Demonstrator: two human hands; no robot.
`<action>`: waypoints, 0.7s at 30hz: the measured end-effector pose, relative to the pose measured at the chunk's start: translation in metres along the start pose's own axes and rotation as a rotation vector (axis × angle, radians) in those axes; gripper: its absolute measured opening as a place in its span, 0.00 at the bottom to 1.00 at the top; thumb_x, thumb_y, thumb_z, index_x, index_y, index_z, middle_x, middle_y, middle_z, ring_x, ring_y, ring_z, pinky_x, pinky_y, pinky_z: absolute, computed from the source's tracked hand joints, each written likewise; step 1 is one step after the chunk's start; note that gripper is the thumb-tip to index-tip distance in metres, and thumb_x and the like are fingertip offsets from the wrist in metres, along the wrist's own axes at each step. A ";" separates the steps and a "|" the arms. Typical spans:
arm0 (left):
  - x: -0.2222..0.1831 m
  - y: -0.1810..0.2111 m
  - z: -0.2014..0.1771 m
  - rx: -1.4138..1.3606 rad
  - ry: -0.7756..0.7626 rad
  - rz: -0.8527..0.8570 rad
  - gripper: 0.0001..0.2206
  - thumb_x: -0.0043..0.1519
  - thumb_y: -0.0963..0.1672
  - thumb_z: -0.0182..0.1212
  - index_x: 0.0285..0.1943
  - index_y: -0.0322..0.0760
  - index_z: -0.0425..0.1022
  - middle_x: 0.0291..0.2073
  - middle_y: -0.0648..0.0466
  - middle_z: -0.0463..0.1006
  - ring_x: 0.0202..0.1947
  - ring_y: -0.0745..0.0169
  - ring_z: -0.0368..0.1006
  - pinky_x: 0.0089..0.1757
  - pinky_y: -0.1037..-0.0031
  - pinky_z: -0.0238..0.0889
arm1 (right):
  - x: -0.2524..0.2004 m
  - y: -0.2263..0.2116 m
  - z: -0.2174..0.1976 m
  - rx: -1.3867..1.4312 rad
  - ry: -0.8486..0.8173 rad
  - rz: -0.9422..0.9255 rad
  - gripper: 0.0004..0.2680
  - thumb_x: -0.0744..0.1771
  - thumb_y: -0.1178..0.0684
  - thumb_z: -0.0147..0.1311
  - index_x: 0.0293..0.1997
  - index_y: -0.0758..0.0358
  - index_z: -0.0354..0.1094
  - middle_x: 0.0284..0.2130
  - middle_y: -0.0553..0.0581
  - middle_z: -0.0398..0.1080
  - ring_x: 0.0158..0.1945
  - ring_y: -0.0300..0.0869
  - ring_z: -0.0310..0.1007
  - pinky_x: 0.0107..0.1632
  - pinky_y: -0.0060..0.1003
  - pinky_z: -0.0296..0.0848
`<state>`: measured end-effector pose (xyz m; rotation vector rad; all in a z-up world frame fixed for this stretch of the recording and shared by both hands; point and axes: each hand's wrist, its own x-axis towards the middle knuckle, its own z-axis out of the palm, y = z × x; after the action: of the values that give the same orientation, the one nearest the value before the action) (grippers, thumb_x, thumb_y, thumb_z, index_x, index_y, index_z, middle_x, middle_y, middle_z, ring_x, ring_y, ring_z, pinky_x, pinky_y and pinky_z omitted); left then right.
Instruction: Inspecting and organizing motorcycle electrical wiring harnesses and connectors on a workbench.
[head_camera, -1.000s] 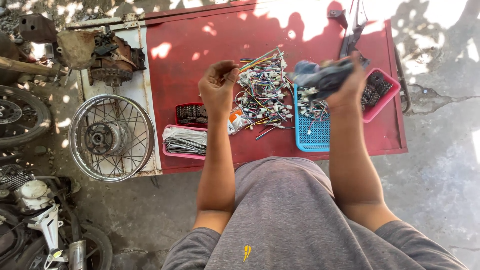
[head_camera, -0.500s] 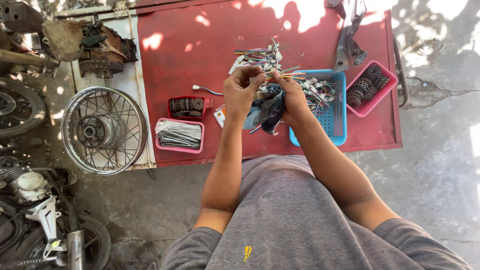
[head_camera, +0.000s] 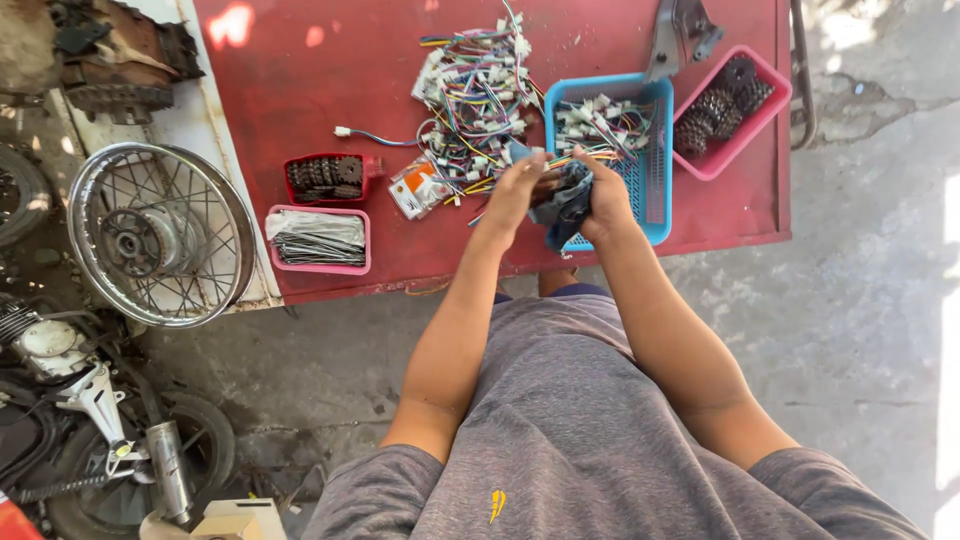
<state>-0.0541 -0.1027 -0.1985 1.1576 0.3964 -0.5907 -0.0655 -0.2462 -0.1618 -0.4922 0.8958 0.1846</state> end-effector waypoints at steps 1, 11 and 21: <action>-0.008 0.000 0.010 0.003 0.000 -0.017 0.22 0.68 0.55 0.62 0.61 0.36 0.76 0.49 0.41 0.81 0.50 0.55 0.78 0.51 0.62 0.73 | -0.003 -0.004 -0.004 0.007 0.016 0.005 0.09 0.67 0.52 0.61 0.39 0.71 0.72 0.31 0.65 0.77 0.35 0.50 0.82 0.45 0.44 0.82; -0.002 -0.065 0.039 0.247 -0.096 -0.157 0.20 0.68 0.55 0.59 0.56 0.39 0.81 0.46 0.47 0.79 0.50 0.57 0.72 0.53 0.64 0.65 | 0.027 -0.040 -0.072 -0.044 0.178 -0.132 0.14 0.67 0.44 0.61 0.34 0.70 0.73 0.26 0.62 0.75 0.28 0.47 0.79 0.39 0.40 0.82; -0.021 -0.067 0.006 0.139 0.355 -0.028 0.08 0.65 0.44 0.60 0.45 0.36 0.82 0.29 0.53 0.77 0.34 0.66 0.68 0.36 0.76 0.65 | 0.066 0.042 -0.100 -0.446 0.097 0.015 0.21 0.66 0.38 0.65 0.64 0.49 0.67 0.53 0.60 0.72 0.53 0.50 0.77 0.57 0.54 0.78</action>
<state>-0.1128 -0.1225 -0.2333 1.3971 0.6837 -0.4403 -0.1100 -0.2611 -0.2799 -0.9146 0.9557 0.3806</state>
